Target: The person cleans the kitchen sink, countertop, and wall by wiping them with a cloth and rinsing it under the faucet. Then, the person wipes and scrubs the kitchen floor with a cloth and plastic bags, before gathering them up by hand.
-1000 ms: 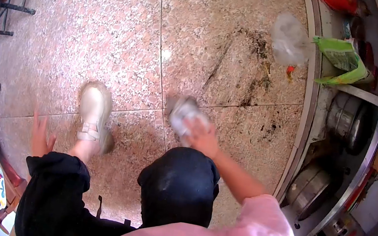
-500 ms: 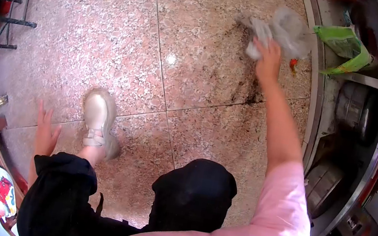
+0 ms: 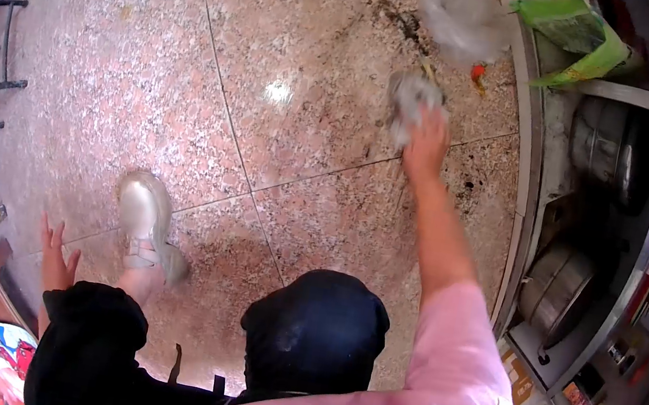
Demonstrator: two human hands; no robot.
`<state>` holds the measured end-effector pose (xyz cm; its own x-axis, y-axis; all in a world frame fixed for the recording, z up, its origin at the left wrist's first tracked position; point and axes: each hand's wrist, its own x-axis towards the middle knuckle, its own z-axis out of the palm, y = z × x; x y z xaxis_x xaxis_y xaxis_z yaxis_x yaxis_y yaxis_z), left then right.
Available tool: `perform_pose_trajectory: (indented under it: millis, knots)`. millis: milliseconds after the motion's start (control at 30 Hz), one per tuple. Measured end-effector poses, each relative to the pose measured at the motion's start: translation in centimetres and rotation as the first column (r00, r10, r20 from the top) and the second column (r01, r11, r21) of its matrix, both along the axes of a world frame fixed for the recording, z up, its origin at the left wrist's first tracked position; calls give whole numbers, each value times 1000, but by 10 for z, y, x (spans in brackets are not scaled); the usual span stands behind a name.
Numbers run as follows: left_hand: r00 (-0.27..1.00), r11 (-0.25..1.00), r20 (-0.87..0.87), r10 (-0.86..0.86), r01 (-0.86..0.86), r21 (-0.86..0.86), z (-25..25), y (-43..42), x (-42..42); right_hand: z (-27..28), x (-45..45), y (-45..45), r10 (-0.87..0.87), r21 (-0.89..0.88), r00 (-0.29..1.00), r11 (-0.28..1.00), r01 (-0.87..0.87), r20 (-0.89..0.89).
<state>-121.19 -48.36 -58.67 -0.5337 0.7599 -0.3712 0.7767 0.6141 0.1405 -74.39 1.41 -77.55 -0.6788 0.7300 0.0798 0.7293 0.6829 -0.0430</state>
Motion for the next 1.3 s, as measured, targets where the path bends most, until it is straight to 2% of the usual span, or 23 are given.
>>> perform_pose_trajectory:
  millis: [100,167,200,300,367,400,467,533,600,633,667,700,733,767,867,967,1000,1033,1067,1100,1133,1267,1300]
  knots:
    - [994,994,-101,-37,26,-102,0,24,10,19,-41,85,-128,-133,983,985,111,-128]
    - [999,1000,-44,-12,11,-20,1,40,19,32,-43,107,-146,-271,975,958,97,-168]
    - [1000,1000,0,7,-7,22,-3,43,25,38,-35,96,-197,-291,940,950,112,-280]
    - [999,999,52,2,1,-53,1,40,32,77,21,17,-334,-379,795,914,143,-506]
    - [998,993,51,40,-34,-111,-5,14,23,64,87,-34,-533,-473,592,838,272,-604]
    - [998,989,39,55,-49,-138,-6,2,16,37,143,-53,-621,-463,573,782,416,-535]
    - [1000,992,22,-2,5,-129,-4,-11,6,31,189,-68,-826,-554,202,514,655,-527]
    - [999,989,35,-3,8,-145,-9,-25,-8,-25,251,-63,-834,-659,-15,425,620,-552]
    - [999,993,30,13,-9,-120,-7,-24,-13,-26,227,-55,-833,-528,25,373,763,-552]
    - [999,993,42,15,-10,-118,-6,-22,-16,-4,162,-51,-854,-308,168,352,884,-493]
    - [998,995,47,-40,44,-94,-7,-25,-18,-25,148,-42,-760,-190,316,495,848,-568]
    - [995,994,45,-89,91,-63,-10,-28,-22,-21,106,-37,-759,67,500,523,850,-416]
    - [991,991,33,-132,133,-27,-12,-26,-25,-19,69,-29,-699,-25,569,641,767,-434]
    - [999,986,33,28,-22,-164,-5,-8,-12,-18,27,-25,-651,-37,570,674,738,-502]
    - [999,992,42,30,-25,-123,-11,12,-12,-11,-69,-6,-513,-144,576,813,565,-636]
    - [994,988,-48,-96,89,-123,-2,59,13,-3,-106,25,-732,-629,317,681,375,-603]
    - [997,992,-21,-79,77,-96,1,66,16,24,-99,25,-837,-811,35,539,226,-546]
    - [998,996,10,-56,56,-67,2,72,21,54,-79,26,-892,-915,-217,403,15,-397]
    - [999,999,42,-28,29,-35,1,74,25,57,-50,22,-900,-908,-318,369,-197,-297]
    - [999,999,46,-24,26,-36,1,72,26,59,-18,16,-905,-851,-389,336,-404,-173]
    - [998,999,51,-24,26,-38,1,69,24,69,14,5,-915,-758,-384,336,-558,-123]
    - [998,998,27,-60,61,-23,2,67,15,78,117,-50,-936,-959,-338,177,-221,-95]
    - [997,997,16,-73,73,-20,6,78,17,83,130,-57,-924,-942,-364,217,-255,-115]
